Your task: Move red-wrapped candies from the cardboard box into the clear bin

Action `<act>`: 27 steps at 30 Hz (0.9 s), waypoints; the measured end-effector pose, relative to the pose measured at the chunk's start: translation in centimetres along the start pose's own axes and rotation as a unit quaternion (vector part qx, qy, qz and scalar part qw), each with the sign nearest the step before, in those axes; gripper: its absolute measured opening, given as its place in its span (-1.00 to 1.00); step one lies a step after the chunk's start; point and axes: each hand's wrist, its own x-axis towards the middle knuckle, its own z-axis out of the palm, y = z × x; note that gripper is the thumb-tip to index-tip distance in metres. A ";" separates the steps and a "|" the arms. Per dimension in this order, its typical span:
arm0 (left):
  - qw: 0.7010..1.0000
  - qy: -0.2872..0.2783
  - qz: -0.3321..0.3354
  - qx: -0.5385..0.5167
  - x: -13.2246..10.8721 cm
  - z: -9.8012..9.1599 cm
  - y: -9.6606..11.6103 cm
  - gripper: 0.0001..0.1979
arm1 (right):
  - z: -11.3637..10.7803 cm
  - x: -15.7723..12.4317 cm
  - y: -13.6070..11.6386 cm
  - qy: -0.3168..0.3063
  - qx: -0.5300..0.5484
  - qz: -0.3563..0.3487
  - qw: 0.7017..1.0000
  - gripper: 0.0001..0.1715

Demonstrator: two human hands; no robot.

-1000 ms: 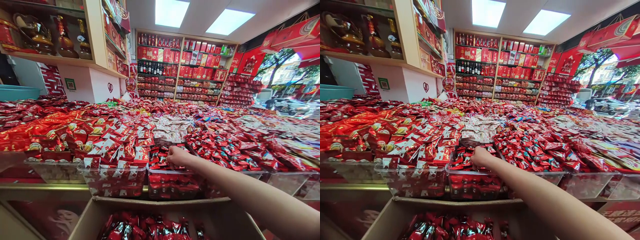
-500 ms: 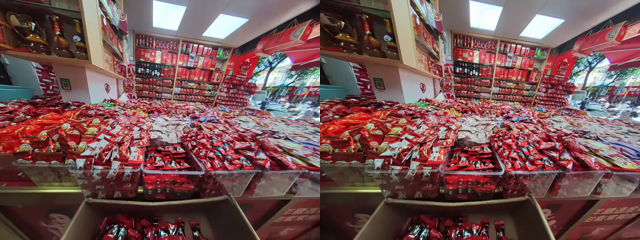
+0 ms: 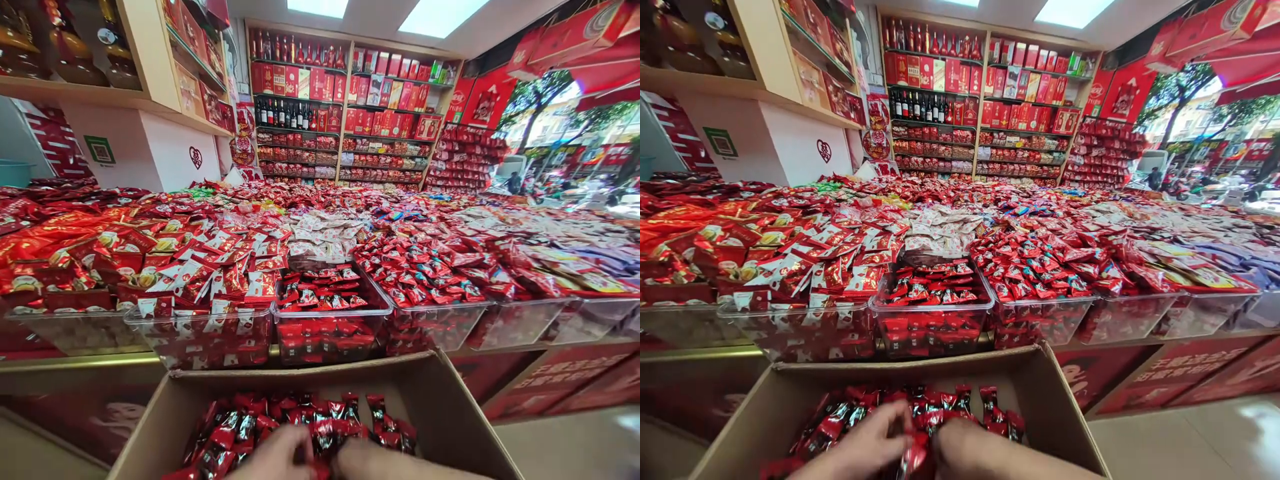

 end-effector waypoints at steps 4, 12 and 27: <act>0.985 0.076 -0.012 -0.153 0.7 -1.7 0.8 -0.90 | -2.7 0.6 0.1 0.048 0.018 0.016 0.999 -0.89; 0.964 0.032 -0.041 -0.260 -0.3 -0.8 3.3 -0.67 | -3.6 0.1 -1.2 0.112 0.407 -0.003 0.906 -0.61; 0.944 0.005 -0.016 -0.328 -1.0 -1.2 4.8 -0.54 | -4.4 -1.5 -3.1 0.200 0.304 -0.150 0.919 -0.82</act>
